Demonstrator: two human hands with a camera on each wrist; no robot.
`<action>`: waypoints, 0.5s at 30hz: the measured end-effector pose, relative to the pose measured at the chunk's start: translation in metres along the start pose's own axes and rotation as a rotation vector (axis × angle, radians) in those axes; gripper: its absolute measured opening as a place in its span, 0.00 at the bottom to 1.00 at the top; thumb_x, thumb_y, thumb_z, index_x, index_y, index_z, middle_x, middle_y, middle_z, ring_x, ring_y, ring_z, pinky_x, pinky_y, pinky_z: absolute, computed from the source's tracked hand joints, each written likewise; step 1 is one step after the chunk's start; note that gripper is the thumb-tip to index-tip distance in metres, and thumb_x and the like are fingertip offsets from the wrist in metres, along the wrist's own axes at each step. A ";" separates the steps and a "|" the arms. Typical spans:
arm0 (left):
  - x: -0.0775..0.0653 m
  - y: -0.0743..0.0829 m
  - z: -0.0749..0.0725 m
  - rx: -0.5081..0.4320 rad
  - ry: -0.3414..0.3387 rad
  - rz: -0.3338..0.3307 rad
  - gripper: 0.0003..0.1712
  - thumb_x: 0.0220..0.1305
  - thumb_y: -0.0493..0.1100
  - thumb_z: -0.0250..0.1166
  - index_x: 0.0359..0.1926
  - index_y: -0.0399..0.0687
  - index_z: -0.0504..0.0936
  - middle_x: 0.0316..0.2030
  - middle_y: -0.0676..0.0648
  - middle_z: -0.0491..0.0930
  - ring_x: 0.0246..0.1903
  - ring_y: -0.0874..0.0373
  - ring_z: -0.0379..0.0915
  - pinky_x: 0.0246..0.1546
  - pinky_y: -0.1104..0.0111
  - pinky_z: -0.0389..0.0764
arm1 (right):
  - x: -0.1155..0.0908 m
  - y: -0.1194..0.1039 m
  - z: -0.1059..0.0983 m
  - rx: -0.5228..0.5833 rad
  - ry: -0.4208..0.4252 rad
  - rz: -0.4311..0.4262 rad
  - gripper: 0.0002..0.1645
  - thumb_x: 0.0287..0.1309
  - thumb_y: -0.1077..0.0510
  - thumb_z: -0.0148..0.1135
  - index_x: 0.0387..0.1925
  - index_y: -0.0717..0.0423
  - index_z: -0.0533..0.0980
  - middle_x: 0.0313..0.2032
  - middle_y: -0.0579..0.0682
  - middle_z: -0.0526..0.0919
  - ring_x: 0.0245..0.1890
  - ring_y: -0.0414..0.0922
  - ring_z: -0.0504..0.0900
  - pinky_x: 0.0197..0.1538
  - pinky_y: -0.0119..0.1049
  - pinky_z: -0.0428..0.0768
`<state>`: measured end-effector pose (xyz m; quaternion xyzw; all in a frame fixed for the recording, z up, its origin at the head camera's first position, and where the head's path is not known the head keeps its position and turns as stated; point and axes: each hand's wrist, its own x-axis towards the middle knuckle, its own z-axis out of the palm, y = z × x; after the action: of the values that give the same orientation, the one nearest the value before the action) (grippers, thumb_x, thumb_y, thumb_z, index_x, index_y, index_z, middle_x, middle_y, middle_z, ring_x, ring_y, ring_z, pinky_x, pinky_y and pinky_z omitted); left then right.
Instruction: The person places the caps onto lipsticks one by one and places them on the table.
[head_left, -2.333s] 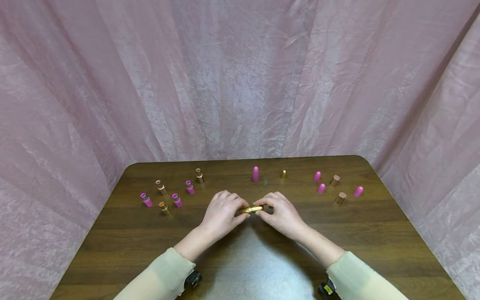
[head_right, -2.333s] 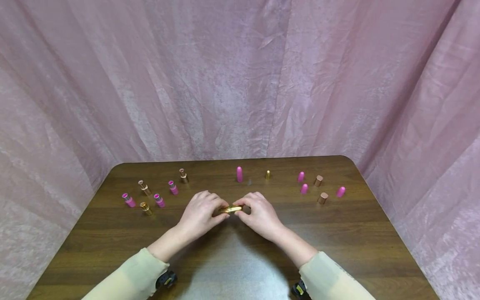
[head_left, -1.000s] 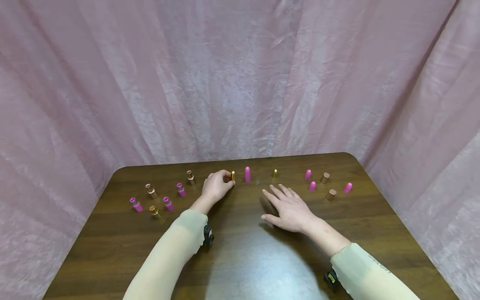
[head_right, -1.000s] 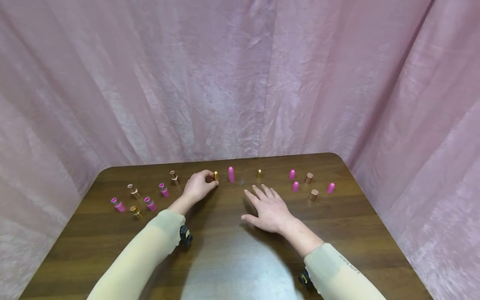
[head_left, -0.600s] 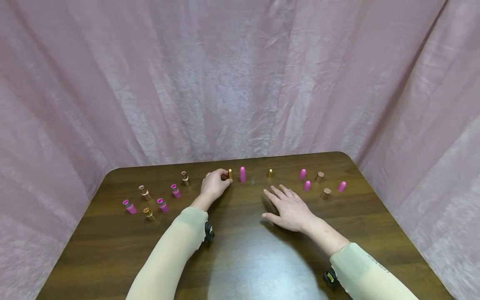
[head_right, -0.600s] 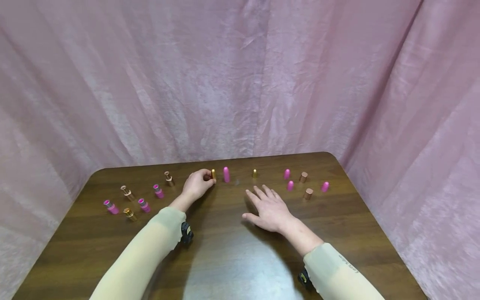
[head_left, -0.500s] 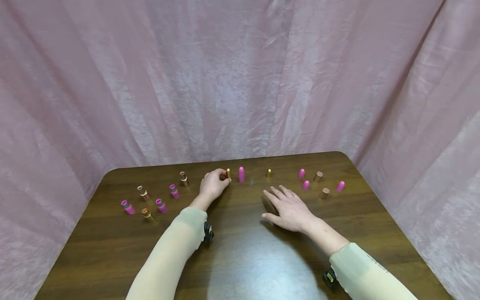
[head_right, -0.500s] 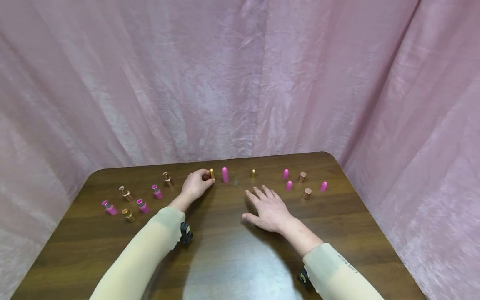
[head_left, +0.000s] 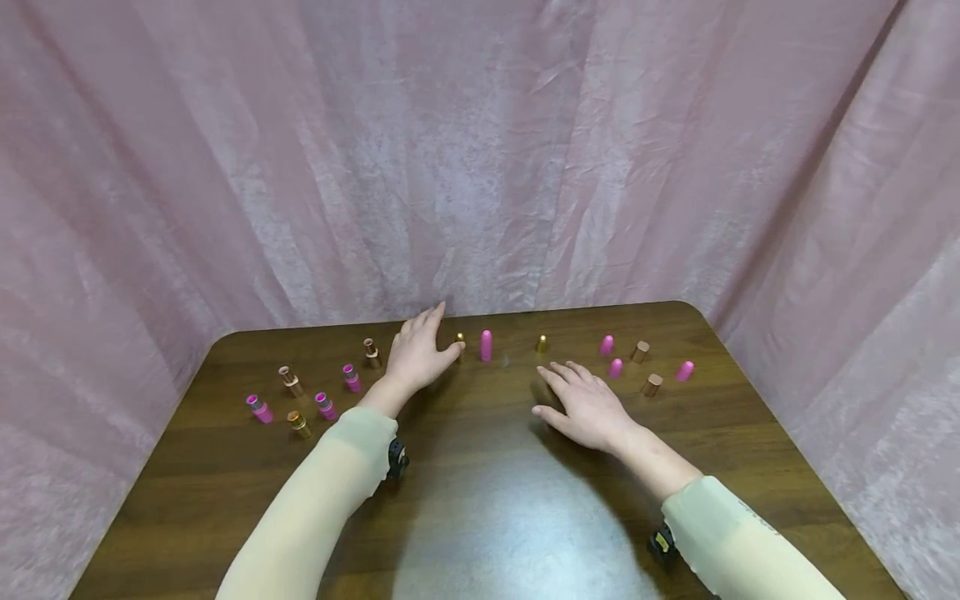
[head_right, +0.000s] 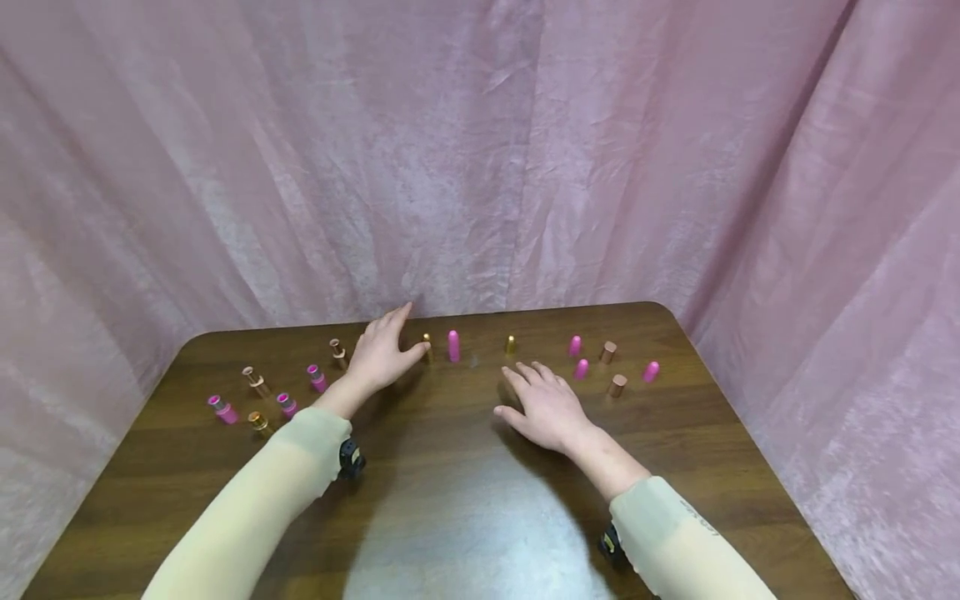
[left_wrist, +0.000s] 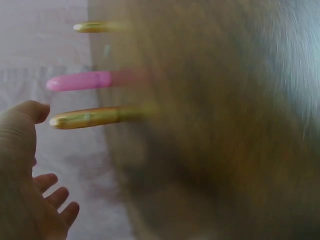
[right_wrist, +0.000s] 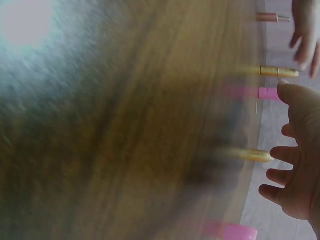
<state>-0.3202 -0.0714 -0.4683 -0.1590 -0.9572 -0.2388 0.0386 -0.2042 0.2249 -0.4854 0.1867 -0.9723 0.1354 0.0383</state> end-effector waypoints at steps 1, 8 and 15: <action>0.000 0.001 -0.005 0.030 0.004 0.030 0.49 0.68 0.64 0.61 0.82 0.55 0.51 0.78 0.41 0.56 0.74 0.36 0.51 0.70 0.40 0.55 | 0.002 0.002 -0.001 -0.001 0.014 0.001 0.43 0.68 0.37 0.61 0.75 0.55 0.66 0.72 0.61 0.68 0.72 0.64 0.62 0.66 0.66 0.65; -0.017 0.016 -0.032 0.267 -0.028 0.226 0.52 0.68 0.72 0.56 0.83 0.61 0.46 0.81 0.43 0.46 0.78 0.42 0.41 0.75 0.44 0.44 | 0.015 0.012 -0.012 0.001 0.024 0.029 0.43 0.68 0.41 0.64 0.75 0.56 0.65 0.71 0.62 0.68 0.71 0.65 0.63 0.66 0.65 0.67; -0.047 0.038 -0.037 0.391 -0.081 0.408 0.52 0.67 0.75 0.54 0.82 0.58 0.51 0.81 0.44 0.46 0.78 0.43 0.45 0.75 0.43 0.44 | 0.032 0.017 -0.022 -0.022 0.045 0.042 0.41 0.66 0.46 0.67 0.74 0.58 0.66 0.68 0.63 0.71 0.69 0.65 0.66 0.67 0.63 0.67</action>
<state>-0.2631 -0.0706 -0.4252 -0.3473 -0.9341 -0.0303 0.0774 -0.2399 0.2351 -0.4643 0.1626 -0.9763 0.1297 0.0593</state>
